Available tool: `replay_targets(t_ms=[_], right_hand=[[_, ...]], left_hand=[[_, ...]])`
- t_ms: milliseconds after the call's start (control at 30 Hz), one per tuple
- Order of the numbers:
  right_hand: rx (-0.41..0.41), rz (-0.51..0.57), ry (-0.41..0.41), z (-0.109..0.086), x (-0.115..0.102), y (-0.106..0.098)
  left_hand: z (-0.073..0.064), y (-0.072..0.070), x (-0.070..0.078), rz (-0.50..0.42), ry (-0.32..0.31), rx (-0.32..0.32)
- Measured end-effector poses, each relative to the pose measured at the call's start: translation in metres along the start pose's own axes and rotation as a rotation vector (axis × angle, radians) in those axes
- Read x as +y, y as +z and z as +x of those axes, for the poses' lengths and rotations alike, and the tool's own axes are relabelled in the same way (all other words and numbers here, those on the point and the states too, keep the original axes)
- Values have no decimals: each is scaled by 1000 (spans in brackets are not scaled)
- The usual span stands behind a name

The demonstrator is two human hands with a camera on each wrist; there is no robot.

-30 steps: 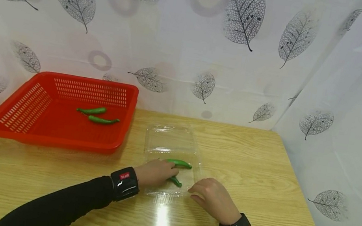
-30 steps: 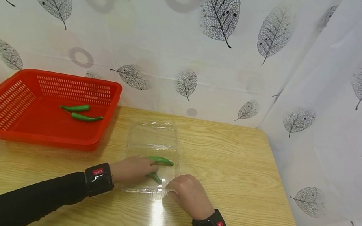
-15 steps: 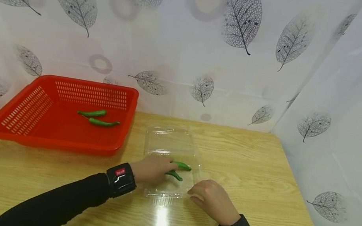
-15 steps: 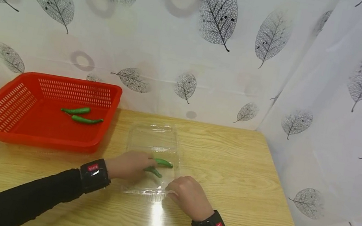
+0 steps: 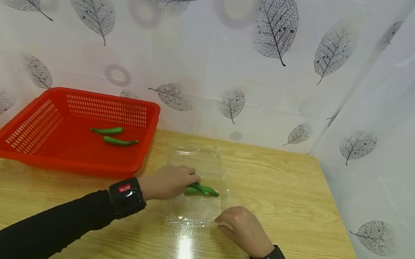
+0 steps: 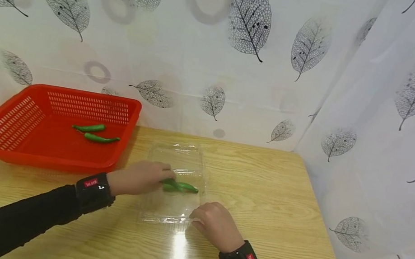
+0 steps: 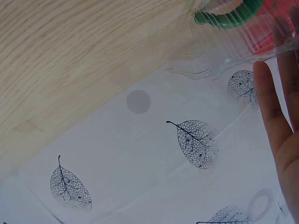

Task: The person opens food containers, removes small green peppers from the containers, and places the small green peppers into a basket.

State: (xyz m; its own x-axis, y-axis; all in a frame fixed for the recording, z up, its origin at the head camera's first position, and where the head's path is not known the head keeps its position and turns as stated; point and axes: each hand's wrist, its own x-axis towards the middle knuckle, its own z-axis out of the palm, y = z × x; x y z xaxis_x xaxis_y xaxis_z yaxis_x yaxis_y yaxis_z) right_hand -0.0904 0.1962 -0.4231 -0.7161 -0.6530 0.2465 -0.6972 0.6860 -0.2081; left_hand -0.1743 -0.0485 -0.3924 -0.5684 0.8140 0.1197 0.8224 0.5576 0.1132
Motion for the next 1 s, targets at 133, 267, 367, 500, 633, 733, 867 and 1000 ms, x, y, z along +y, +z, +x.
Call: replay_targets(t_ms=[133, 267, 367, 500, 633, 733, 867, 1000], right_hand=[[-6, -4, -8, 1, -1, -1], [-10, -8, -5, 2, -1, -1], [-8, -8, -1, 2, -1, -1], [-7, 2, 6, 1, -2, -2], [-13, 10, 14, 1, -2, -1], [-11, 4, 12, 1, -1, 0], [-4, -5, 11, 1, -1, 1], [-3, -1, 13, 2, -1, -1]], left_hand=[[-6, -11, -6, 30, -18, 11], [-13, -21, -14, 32, -42, -8], [-20, -30, -21, 22, -69, -19], [-31, -42, -30, 29, -119, -24], [-42, -56, -44, 30, -176, -12], [-50, -69, -59, 25, -228, 9], [-62, -85, -81, 27, -297, 21], [-76, -98, -103, 13, -356, -6]])
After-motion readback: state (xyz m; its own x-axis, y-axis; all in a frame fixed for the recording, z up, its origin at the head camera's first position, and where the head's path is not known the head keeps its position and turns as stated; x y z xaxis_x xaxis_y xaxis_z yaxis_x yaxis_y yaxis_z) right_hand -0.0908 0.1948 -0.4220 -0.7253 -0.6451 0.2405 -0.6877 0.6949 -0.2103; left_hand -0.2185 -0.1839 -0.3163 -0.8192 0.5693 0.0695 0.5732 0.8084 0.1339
